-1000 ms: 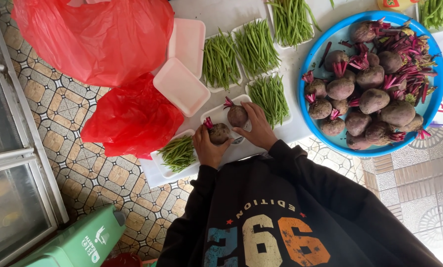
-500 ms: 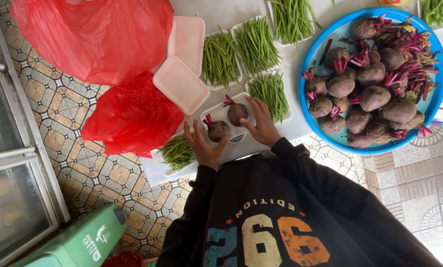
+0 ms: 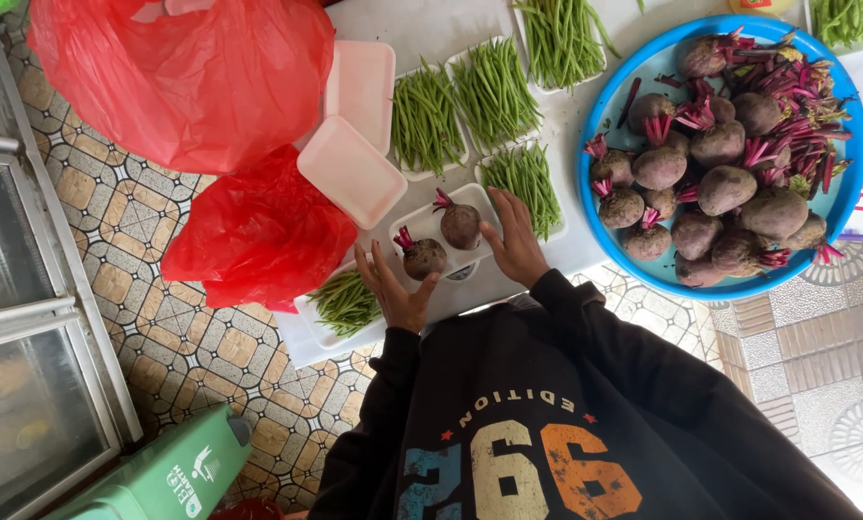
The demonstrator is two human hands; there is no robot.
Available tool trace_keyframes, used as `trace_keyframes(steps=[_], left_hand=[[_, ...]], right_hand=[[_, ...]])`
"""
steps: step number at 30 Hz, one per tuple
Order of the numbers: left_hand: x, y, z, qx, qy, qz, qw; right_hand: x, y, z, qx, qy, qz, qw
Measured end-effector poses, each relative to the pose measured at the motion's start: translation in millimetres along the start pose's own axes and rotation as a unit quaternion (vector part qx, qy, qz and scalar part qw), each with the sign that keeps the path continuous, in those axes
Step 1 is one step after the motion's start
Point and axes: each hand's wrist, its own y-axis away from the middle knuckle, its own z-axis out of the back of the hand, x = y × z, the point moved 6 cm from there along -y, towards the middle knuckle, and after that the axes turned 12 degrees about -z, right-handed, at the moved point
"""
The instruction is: The person is weighing beets on a digital scale, placing them into small white trays, and organizing them alongside bundles of green beans.
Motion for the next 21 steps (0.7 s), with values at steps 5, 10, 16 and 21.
trace_keyframes(steps=[5,10,16,21], left_hand=[[4.0,3.6,-1.5,-0.012,-0.002,0.001,1.000],[1.1,4.5,-2.9,-0.020,-0.001,0.004,1.000],[-0.4,7.0,-3.7,-0.022,0.001,0.013,1.000],[-0.3,6.6,-4.5,-0.019,0.000,0.021,1.000]], right_hand=[[-1.4,2.3,0.2,0.006,-0.007,-0.005,1.000],[-3.0,-1.8,1.3,0.010,-0.007,-0.001,1.000],[-3.9,-3.7,-0.2,0.020,-0.009,0.012,1.000],[-2.4,-6.8,2.4,0.021,-0.011,0.019,1.000]])
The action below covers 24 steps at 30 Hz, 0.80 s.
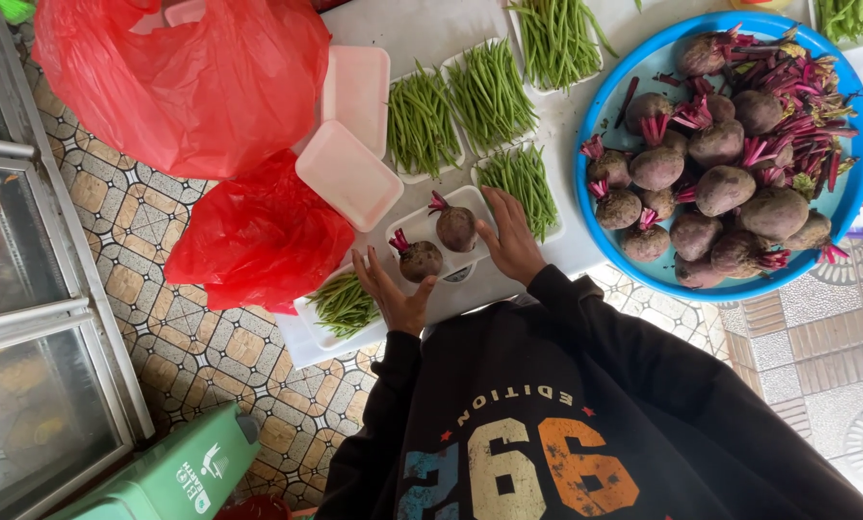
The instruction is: The person is weighing beets on a digital scale, placing them into small white trays, and organizing them alongside bundles of green beans.
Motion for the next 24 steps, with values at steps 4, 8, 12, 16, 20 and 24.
trace_keyframes(steps=[4,8,12,16,20,24], left_hand=[[-3.6,-0.9,-0.1,-0.002,0.009,0.011,1.000],[-5.8,-2.5,-1.7,0.003,0.014,0.017,1.000],[-6.8,-5.1,-3.3,0.005,0.020,0.030,0.999],[-10.9,-7.6,-4.4,0.011,0.027,0.027,0.999],[-8.9,-7.8,-3.2,0.011,0.018,0.007,1.000],[-5.1,-8.3,0.2,0.009,0.018,-0.011,1.000]], right_hand=[[2.7,-1.4,2.8,0.001,-0.007,0.000,1.000],[0.2,-2.6,5.1,0.000,-0.008,-0.001,1.000],[-2.8,-5.6,5.1,-0.004,-0.002,-0.006,1.000],[-4.1,-6.2,6.3,-0.009,-0.005,-0.003,1.000],[-2.0,-8.6,4.2,-0.015,0.000,0.006,1.000],[1.5,-3.6,3.1,-0.020,-0.007,0.002,1.000]])
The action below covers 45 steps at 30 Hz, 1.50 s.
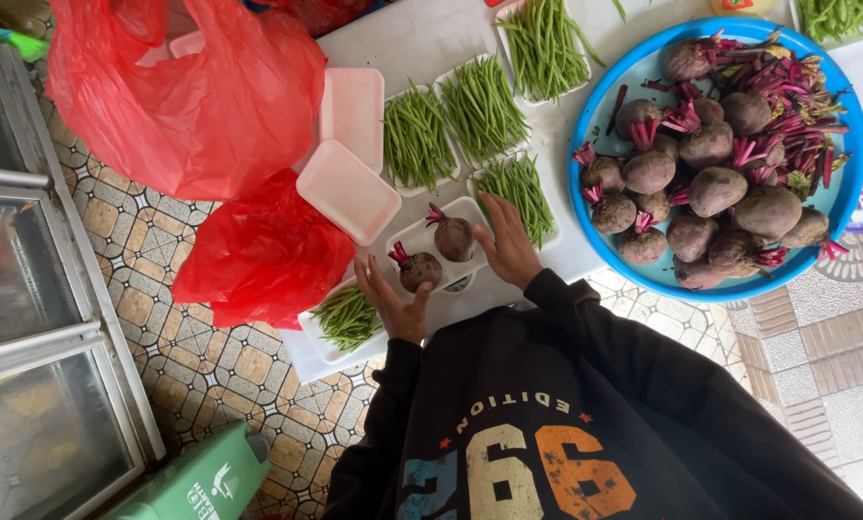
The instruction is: The person is weighing beets on a digital scale, placing them into small white trays, and organizing them alongside bundles of green beans.
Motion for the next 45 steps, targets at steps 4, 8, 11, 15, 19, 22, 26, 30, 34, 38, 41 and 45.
trace_keyframes(steps=[4,8,11,15,19,22,26,30,34,38,41,45], left_hand=[[10.2,3.3,7.4,-0.046,-0.052,-0.058,0.996],[10.3,6.2,16.3,-0.088,-0.087,-0.094,0.988],[8.6,2.9,20.8,-0.069,-0.063,-0.082,0.992],[24.8,7.1,27.0,-0.068,-0.014,-0.027,0.997],[45.6,2.1,31.3,-0.090,-0.002,0.009,0.996],[50.5,-0.7,42.3,-0.066,0.041,0.028,0.997],[49.5,-7.2,52.5,-0.020,0.180,0.082,0.980],[34.4,-15.1,59.0,0.031,0.158,0.072,0.984],[21.8,-20.3,64.3,0.063,0.110,0.041,0.991],[36.7,-18.2,66.8,0.048,0.112,0.086,0.989],[35.7,-19.5,71.1,0.053,0.099,0.141,0.984],[36.7,-23.8,74.5,0.034,0.083,0.113,0.990]], right_hand=[[-2.7,9.6,-2.4,-0.023,-0.003,0.001,1.000],[1.4,18.0,-4.0,-0.082,0.026,0.020,0.996],[29.3,21.3,-7.9,-0.085,0.063,0.072,0.992],[57.4,36.4,-39.5,-0.093,0.108,0.141,0.980],[78.7,47.1,-65.8,-0.148,0.284,0.204,0.925],[86.5,50.3,-80.9,-0.148,0.346,0.193,0.906],[83.9,50.6,-97.1,-0.162,0.369,0.167,0.900],[92.1,52.0,-97.0,-0.160,0.397,0.151,0.891],[92.6,50.5,-98.9,-0.151,0.405,0.128,0.893],[81.0,53.4,-106.7,-0.157,0.381,0.142,0.900],[88.9,52.6,-96.7,-0.118,0.343,0.145,0.920],[88.8,49.8,-97.2,-0.105,0.349,0.144,0.920]])
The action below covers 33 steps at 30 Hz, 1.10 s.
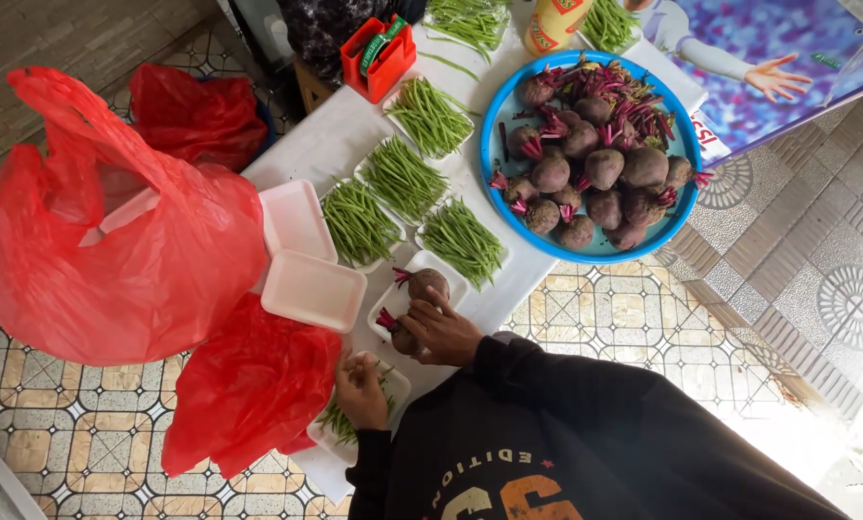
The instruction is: The person is weighing beets on a digital scale, placing them into small white trays, and organizing them alongside bundles of green beans.
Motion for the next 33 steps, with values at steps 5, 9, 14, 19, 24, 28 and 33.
trace_keyframes(steps=[5,9,14,19,24,28,33], left_hand=[[-1.6,-2.1,-0.8,0.021,0.009,-0.001,1.000],[-5.3,-2.8,-2.8,0.025,-0.012,-0.030,0.999],[-10.4,-4.3,-0.8,0.019,-0.040,-0.013,0.999],[-10.4,-9.2,-2.6,0.032,-0.008,0.001,0.999],[11.8,-7.4,-6.5,0.050,-0.018,-0.013,0.998],[22.2,-6.0,-8.4,0.018,-0.008,-0.063,0.998],[9.2,-2.9,-2.5,0.028,-0.015,-0.067,0.997]], right_hand=[[2.4,2.5,0.1,-0.010,-0.017,0.022,1.000],[1.0,5.2,-3.7,0.009,-0.041,0.021,0.999],[0.1,8.6,-9.1,0.031,-0.081,0.011,0.996],[0.3,6.9,-4.7,0.009,-0.100,-0.004,0.995],[-6.2,8.4,-7.2,0.005,-0.124,0.004,0.992],[-29.9,1.9,31.7,-0.145,-0.162,-0.073,0.973],[-85.5,15.8,68.6,-0.222,-0.230,-0.218,0.922]])
